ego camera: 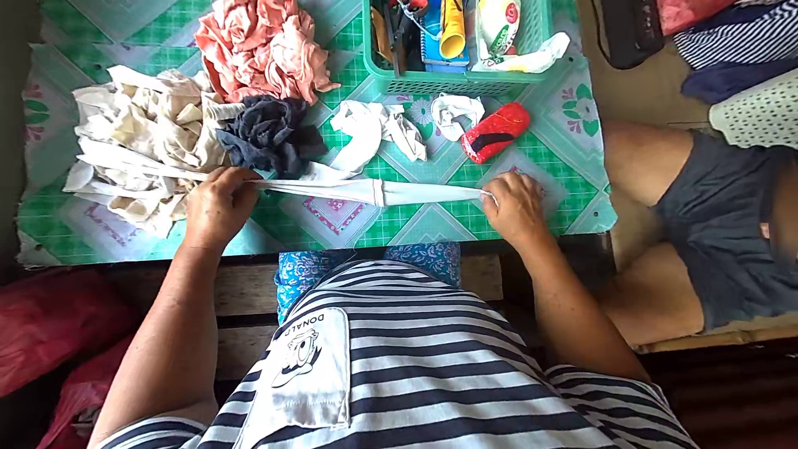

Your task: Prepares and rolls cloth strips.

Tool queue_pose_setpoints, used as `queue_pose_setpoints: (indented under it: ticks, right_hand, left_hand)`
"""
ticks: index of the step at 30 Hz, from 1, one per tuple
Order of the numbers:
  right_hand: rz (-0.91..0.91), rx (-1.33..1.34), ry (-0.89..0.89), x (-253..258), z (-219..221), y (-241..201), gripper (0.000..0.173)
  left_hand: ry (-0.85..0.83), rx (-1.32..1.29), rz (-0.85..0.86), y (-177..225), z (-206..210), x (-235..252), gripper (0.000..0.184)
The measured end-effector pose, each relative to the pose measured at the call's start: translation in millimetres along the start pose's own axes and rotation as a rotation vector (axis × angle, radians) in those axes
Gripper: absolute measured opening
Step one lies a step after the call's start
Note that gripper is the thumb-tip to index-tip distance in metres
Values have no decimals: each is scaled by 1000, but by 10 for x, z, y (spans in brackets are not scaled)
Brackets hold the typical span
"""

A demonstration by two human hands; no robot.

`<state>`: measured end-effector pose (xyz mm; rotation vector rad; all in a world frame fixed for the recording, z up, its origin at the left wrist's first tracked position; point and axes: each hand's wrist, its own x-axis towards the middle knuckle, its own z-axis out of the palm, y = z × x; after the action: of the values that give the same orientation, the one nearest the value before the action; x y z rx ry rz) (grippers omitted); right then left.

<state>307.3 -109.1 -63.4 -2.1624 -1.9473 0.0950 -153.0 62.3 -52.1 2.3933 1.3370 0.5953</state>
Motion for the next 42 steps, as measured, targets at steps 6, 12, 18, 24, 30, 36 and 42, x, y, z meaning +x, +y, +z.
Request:
queue_pose_setpoints:
  ticks: [6,12,18,24,30,36,42]
  right_hand:
    - [31,129,-51,29,-193,-151,38]
    - [-185,389,83,440,68,-832,24]
    - [-265,290,67,717,495,-1133,20]
    - [-290,380,110,689,520,-1142,11]
    - [-249,476,-70,723,394,-1150,34]
    - [-271,415,-10,743,464,-1203,18]
    - [-308,416,58,686,542,-1152,17]
  left_hand:
    - [5,165,94,348,140,41,34]
    - [6,-206,373,1034,823,131,22]
    - [45,-272,334,1071,1242,285,22]
    - [-11,-258,205,1075,1182,343,29]
    - [-31,-297,227,1077,1158,421,16]
    - [1,-247,289,986,1153,422,16]
    - [-210,-36,10,820,786,680,29]
